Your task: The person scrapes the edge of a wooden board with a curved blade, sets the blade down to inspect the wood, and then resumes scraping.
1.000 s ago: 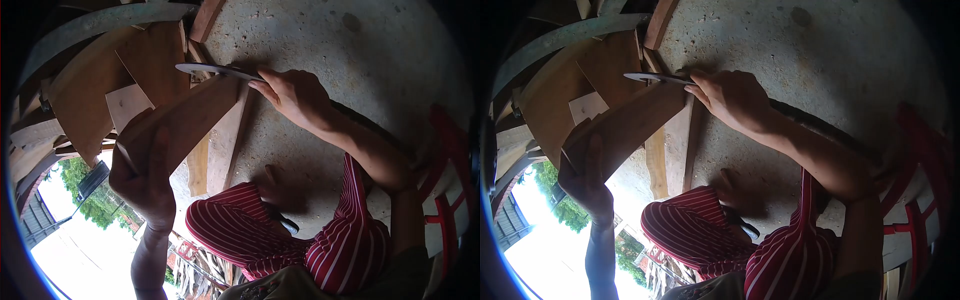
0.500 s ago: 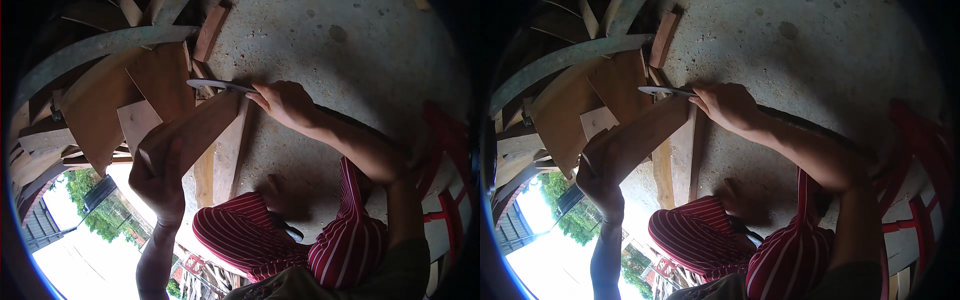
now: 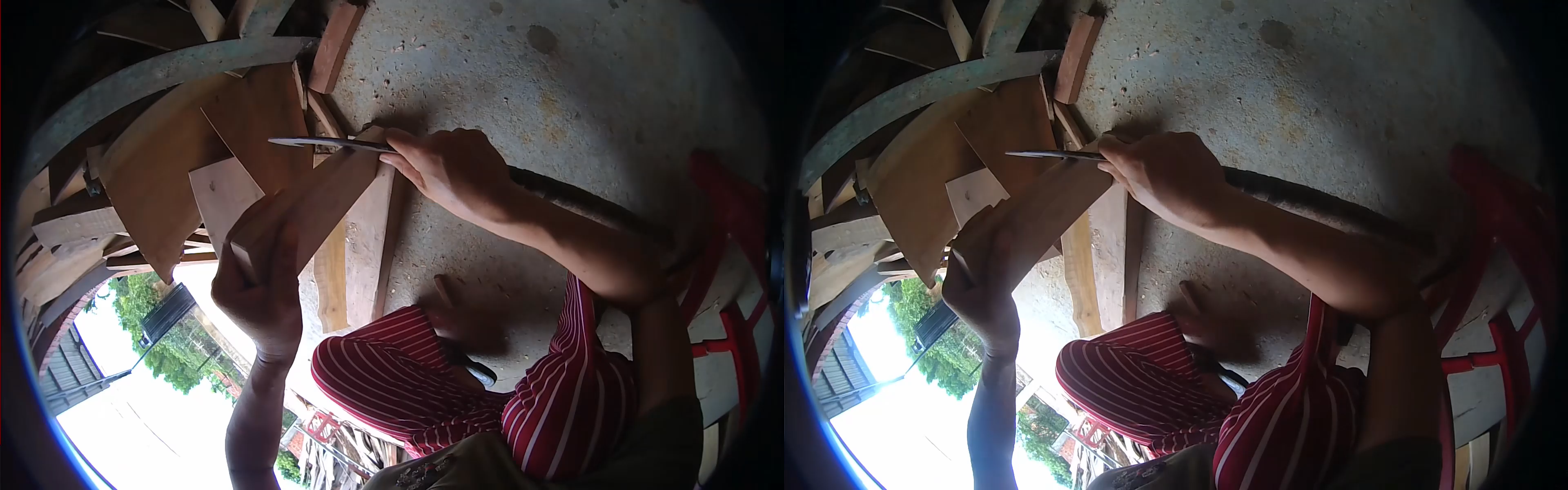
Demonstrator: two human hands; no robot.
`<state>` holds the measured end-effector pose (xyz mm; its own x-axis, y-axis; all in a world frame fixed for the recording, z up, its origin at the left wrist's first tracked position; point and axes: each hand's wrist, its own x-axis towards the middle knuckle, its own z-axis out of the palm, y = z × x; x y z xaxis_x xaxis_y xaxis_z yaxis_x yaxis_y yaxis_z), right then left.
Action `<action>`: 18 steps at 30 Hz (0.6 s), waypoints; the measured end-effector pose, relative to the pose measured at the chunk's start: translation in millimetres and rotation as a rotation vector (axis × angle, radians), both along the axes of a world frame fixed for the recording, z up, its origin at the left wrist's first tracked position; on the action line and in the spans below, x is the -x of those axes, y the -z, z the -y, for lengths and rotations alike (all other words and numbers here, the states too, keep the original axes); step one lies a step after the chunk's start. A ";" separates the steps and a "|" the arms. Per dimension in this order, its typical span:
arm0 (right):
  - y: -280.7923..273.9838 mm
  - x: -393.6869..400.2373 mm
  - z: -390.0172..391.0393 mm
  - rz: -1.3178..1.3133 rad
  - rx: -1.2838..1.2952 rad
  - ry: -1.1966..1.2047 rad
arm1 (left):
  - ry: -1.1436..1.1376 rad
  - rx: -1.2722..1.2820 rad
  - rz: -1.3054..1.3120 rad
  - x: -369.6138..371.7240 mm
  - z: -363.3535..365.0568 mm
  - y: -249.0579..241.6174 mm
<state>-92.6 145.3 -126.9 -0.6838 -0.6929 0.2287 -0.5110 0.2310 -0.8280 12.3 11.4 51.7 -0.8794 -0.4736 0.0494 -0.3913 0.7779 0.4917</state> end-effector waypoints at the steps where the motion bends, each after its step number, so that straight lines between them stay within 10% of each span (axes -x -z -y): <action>1: 3.3 2.9 4.8 0.008 -0.028 -0.005 | 0.000 0.001 -0.014 2.6 3.0 -2.8; 18: -22.1 -8.0 -12.3 0.030 -0.004 -0.031 | 0.019 0.043 0.015 2.3 0.4 -2.6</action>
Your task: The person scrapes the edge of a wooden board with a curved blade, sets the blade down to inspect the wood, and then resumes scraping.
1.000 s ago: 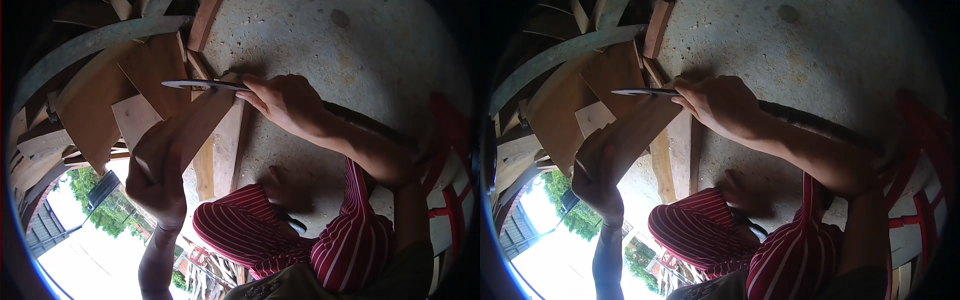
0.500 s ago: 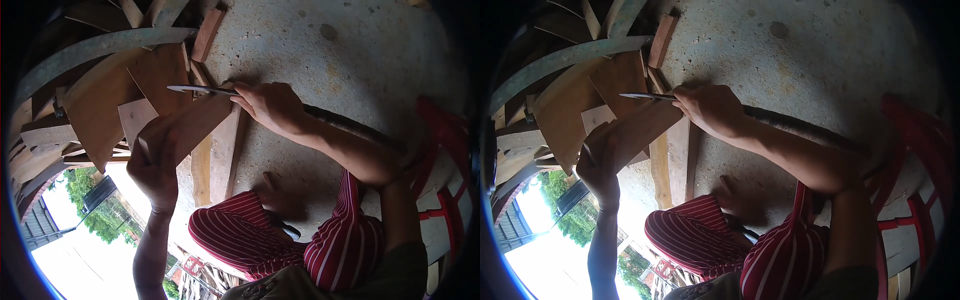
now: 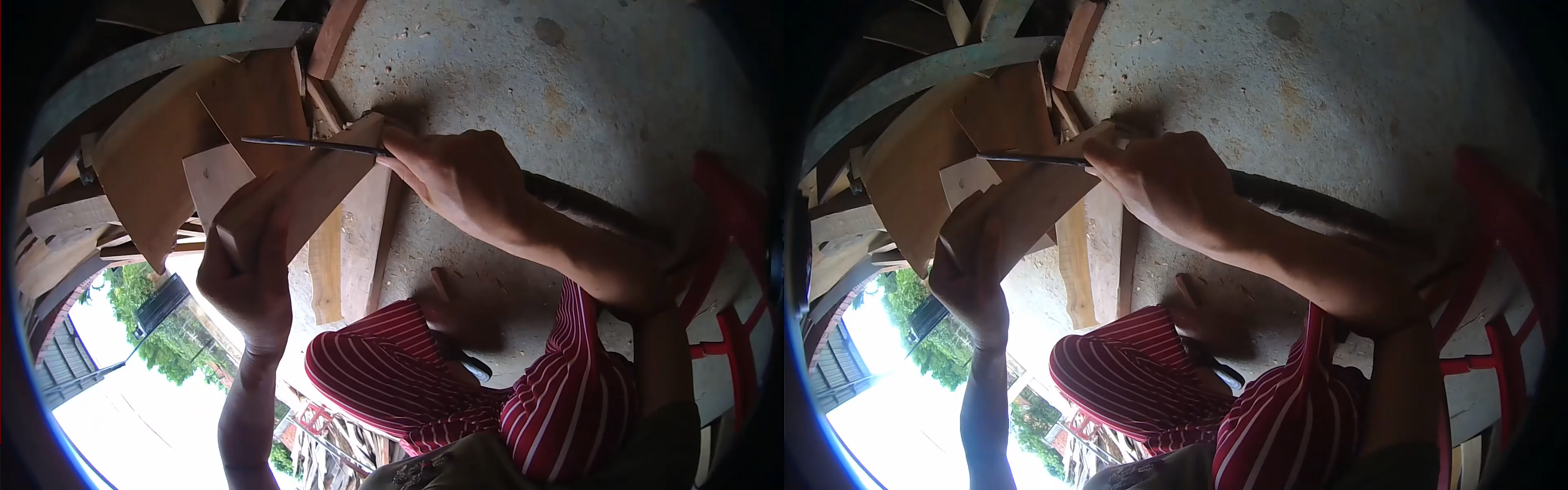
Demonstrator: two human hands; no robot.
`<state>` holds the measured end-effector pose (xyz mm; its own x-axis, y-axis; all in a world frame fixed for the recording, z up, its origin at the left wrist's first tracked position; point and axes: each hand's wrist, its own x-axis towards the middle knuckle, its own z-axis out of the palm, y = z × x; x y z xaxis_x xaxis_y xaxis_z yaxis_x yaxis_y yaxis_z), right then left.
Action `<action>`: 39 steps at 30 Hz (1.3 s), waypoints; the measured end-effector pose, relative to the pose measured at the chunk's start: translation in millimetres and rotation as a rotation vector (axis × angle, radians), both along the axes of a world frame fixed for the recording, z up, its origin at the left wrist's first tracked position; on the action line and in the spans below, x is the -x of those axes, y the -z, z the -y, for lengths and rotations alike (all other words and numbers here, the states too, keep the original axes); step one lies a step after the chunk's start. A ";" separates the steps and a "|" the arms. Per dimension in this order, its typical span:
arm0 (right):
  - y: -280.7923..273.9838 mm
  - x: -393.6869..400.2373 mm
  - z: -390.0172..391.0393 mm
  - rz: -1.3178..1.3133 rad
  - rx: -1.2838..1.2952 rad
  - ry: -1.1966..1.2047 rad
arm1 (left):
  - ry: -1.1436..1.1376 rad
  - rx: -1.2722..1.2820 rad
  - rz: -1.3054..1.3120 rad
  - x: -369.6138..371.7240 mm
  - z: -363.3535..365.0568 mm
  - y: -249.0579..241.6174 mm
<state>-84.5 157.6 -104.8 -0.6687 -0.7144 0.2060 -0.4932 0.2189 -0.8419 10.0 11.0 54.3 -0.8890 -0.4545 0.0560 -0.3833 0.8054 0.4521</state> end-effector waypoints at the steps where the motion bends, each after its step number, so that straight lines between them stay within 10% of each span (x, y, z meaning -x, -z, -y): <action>1: 10.9 2.0 4.8 -0.036 0.015 0.035 | -0.005 -0.003 -0.003 -0.9 1.6 0.8; 18: 1.6 -3.0 -2.1 -0.078 -0.078 0.043 | -0.101 -0.042 0.064 5.8 14.5 -6.7; 22: 77.4 4.4 18.0 0.025 -0.106 0.062 | -0.066 -0.017 0.035 4.9 9.6 -5.3; 39: 16.0 5.8 10.8 0.026 -0.005 0.027 | -0.076 -0.020 0.033 3.5 9.7 -2.9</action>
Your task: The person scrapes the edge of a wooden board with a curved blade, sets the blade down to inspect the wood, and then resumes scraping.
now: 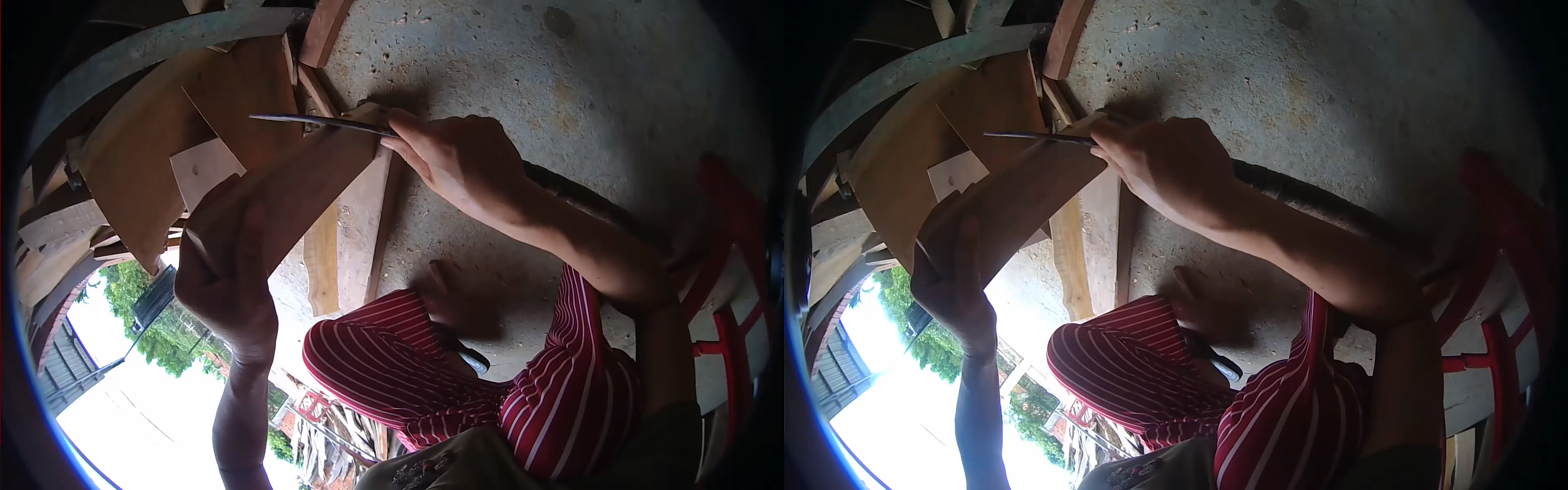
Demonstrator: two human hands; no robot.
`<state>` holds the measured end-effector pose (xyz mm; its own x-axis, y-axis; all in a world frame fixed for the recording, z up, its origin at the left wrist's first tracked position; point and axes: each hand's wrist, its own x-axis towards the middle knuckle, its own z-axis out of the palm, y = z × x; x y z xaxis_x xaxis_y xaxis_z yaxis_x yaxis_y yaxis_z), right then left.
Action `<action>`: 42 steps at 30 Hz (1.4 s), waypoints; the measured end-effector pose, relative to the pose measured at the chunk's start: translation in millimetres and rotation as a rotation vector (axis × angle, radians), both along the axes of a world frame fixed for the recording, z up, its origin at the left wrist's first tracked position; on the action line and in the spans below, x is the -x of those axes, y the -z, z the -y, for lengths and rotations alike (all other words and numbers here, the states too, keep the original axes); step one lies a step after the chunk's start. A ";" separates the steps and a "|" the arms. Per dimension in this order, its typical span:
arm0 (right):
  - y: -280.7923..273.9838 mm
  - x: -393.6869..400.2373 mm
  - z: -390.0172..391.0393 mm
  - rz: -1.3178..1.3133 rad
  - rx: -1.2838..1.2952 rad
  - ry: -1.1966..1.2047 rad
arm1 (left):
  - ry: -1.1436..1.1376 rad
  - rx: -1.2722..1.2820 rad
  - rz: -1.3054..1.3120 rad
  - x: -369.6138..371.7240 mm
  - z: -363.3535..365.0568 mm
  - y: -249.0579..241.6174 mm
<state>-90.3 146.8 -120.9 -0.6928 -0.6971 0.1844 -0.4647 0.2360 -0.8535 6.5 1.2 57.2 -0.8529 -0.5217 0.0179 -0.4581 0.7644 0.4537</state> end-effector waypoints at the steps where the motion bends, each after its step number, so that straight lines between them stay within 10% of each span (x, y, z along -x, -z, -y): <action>1: 23.1 2.2 8.3 0.010 -0.104 -0.035 | 0.000 -0.009 -0.005 -0.7 -0.3 -0.6; 42: 17.6 3.9 16.9 -0.034 -0.022 0.003 | 0.027 -0.031 -0.035 3.5 6.9 -3.6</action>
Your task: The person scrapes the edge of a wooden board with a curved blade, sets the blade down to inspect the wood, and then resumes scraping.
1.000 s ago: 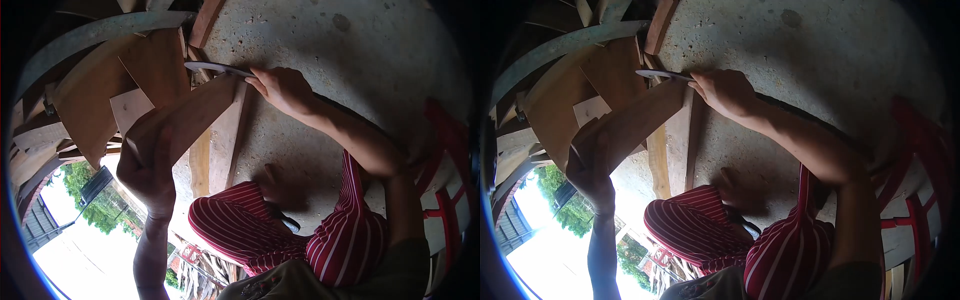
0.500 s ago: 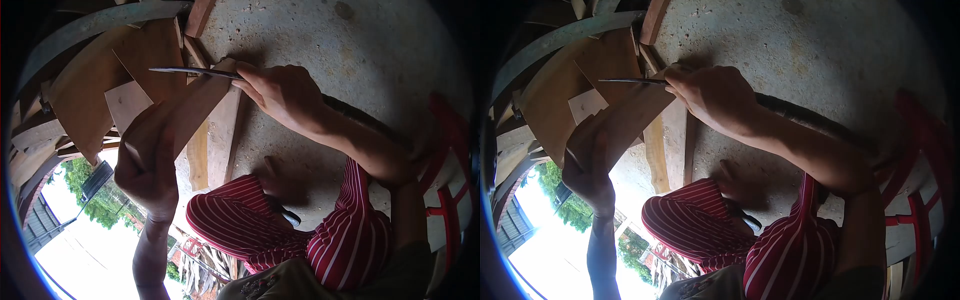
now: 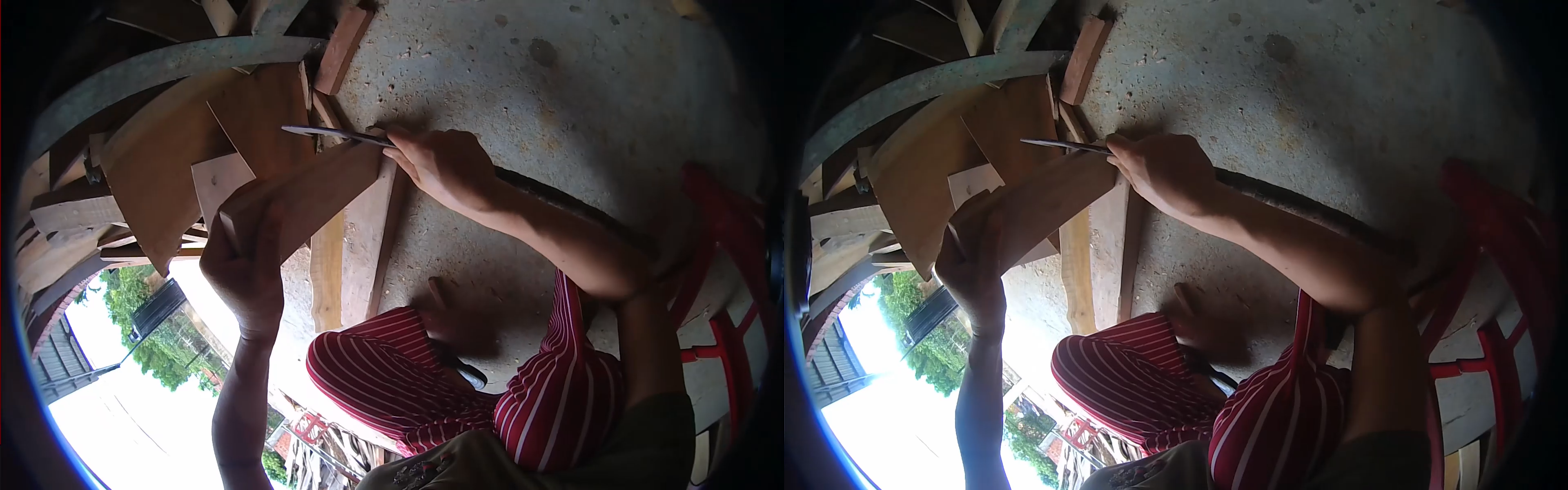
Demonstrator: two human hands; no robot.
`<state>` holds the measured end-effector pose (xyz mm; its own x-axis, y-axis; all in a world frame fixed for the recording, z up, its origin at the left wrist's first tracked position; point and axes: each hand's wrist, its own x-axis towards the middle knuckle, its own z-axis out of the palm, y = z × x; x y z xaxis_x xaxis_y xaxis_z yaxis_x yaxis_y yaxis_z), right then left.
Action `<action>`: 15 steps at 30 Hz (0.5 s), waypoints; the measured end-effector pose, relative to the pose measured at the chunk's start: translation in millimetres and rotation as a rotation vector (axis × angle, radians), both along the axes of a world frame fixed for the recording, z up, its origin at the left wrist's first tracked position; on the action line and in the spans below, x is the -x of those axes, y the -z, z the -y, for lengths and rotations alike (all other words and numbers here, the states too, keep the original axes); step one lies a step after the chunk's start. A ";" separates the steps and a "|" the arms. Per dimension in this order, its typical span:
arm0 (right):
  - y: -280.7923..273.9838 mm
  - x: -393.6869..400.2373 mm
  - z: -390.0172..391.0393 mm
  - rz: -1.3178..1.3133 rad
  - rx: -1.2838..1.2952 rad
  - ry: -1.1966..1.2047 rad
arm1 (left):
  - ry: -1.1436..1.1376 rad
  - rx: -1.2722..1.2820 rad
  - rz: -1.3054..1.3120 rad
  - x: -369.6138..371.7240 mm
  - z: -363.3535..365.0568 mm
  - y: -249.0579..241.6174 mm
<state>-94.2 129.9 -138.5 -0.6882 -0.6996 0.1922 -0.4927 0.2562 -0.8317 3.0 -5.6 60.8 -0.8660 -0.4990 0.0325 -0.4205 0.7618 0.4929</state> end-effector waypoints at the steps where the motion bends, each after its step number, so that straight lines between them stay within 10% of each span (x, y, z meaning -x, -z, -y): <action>1: -4.1 0.5 -5.1 -0.011 -0.011 -0.013 | 0.015 0.065 0.038 -2.2 -4.0 0.0; 15: -28.9 -10.5 -29.0 -0.005 -0.011 -0.024 | 0.059 0.044 0.040 -5.4 -7.4 3.9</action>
<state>-83.7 158.9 -109.6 -0.6700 -0.7181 0.1882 -0.5033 0.2530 -0.8263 8.4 1.7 57.0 -0.8948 -0.4461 0.0175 -0.3932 0.8061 0.4422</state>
